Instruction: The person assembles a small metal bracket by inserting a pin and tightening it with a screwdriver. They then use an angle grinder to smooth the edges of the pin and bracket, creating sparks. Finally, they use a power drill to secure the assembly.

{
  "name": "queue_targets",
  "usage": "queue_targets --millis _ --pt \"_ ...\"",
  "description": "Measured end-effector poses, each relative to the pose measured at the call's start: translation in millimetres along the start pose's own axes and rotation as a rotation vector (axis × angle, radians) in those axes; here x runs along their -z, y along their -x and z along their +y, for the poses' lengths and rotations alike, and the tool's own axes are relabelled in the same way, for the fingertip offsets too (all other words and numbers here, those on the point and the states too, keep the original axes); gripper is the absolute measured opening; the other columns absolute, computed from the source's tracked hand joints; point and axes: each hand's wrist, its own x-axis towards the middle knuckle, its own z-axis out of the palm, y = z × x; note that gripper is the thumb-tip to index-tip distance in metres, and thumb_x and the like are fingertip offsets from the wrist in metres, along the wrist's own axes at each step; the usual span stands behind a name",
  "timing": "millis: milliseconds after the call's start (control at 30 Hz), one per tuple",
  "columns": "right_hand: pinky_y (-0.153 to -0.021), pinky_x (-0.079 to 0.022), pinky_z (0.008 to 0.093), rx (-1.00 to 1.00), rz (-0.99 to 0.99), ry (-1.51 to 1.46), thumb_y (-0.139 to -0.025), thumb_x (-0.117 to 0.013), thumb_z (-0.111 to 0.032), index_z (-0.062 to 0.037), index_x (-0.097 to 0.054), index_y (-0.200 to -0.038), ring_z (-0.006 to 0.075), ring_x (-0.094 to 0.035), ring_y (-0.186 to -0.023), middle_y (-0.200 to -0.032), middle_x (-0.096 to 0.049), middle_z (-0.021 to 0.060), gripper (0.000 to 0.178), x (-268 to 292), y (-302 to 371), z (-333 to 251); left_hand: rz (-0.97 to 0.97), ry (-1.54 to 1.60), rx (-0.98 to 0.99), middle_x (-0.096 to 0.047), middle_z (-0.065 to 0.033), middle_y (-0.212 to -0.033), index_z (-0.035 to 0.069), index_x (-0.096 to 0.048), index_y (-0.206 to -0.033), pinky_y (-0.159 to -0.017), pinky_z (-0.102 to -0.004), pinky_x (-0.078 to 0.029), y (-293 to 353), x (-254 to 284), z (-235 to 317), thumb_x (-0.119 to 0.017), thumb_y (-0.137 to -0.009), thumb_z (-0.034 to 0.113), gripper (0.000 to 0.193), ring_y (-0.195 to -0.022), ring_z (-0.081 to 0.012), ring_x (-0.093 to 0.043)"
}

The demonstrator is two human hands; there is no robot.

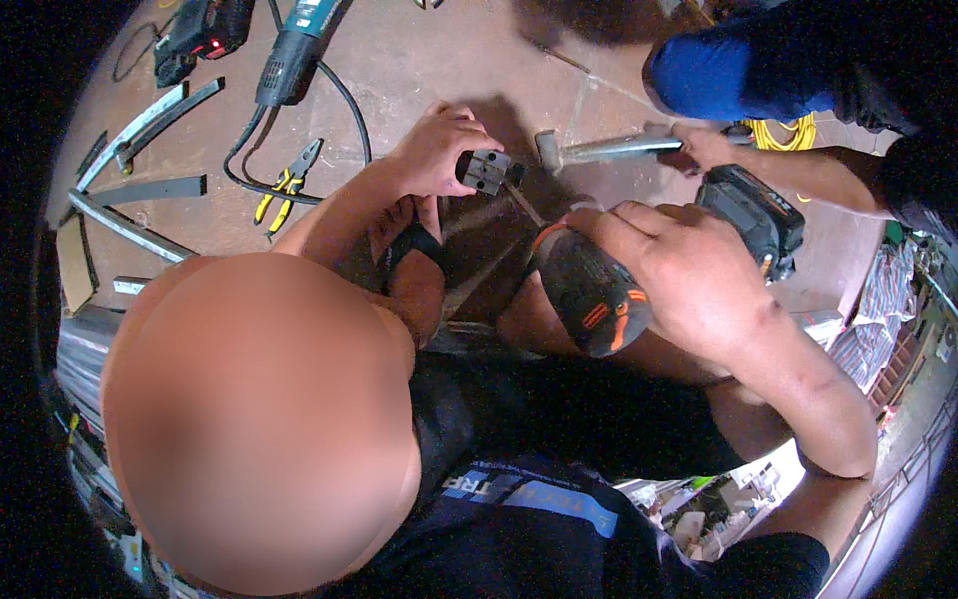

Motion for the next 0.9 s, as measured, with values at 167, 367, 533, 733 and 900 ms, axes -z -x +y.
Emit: queue_targets --millis 167,367,533,733,900 --pt "-0.095 -0.062 0.0494 0.034 -0.023 0.062 -0.086 -0.077 -0.016 -0.0083 -0.067 -0.141 0.0369 -0.078 -0.106 -0.113 -0.076 0.0133 0.056 -15.1 -19.9 6.0 0.052 0.063 0.027 -0.074 -0.0011 -0.117 0.026 -0.08 -0.132 -0.115 -0.0478 -0.043 4.5 -5.7 -4.8 -0.102 -0.062 0.034 0.074 -0.125 -0.0267 -0.064" --pt "-0.095 -0.062 0.049 0.069 -0.022 0.017 -0.084 -0.077 -0.014 -0.0083 -0.069 -0.14 0.0388 -0.078 -0.104 -0.114 -0.077 0.0148 0.056 -18.3 -32.3 11.0 0.041 0.127 -0.034 -0.074 -0.0005 -0.118 0.027 -0.079 -0.132 -0.111 -0.05 -0.038 4.8 -9.6 -8.6 -0.101 -0.068 0.03 0.068 -0.129 -0.0267 -0.059" --pt "-0.095 -0.062 0.0488 0.076 -0.053 0.062 -0.083 -0.078 -0.014 -0.0086 -0.069 -0.14 0.0394 -0.078 -0.104 -0.116 -0.078 0.016 0.058 -17.6 -40.0 16.3 0.02 0.091 -0.033 -0.075 0.0002 -0.118 0.028 -0.079 -0.135 -0.111 -0.0509 -0.039 4.0 -10.8 -8.0 -0.101 -0.068 0.03 0.07 -0.129 -0.0267 -0.059" --pt "-0.085 -0.066 0.0467 0.174 0.051 0.173 -0.088 -0.073 -0.014 -0.016 -0.068 -0.145 0.0365 -0.079 -0.096 -0.118 -0.079 0.0121 0.057 -25.2 -44.1 22.8 -0.084 0.103 -0.022 -0.076 0.0002 -0.119 0.029 -0.078 -0.139 -0.111 -0.0504 -0.039 0.1 -7.0 -8.2 -0.099 -0.07 0.025 0.072 -0.13 -0.0272 -0.059" --pt "-0.09 -0.064 0.0471 0.173 0.018 0.197 -0.087 -0.073 -0.016 -0.0141 -0.067 -0.147 0.0365 -0.079 -0.1 -0.123 -0.078 0.012 0.06 -25.3 -43.7 26.2 -0.131 0.101 -0.009 -0.073 -0.0049 -0.121 0.031 -0.076 -0.142 -0.112 -0.0494 -0.039 -3.4 -3.7 -8.7 -0.099 -0.066 0.02 0.08 -0.132 -0.0285 -0.058"
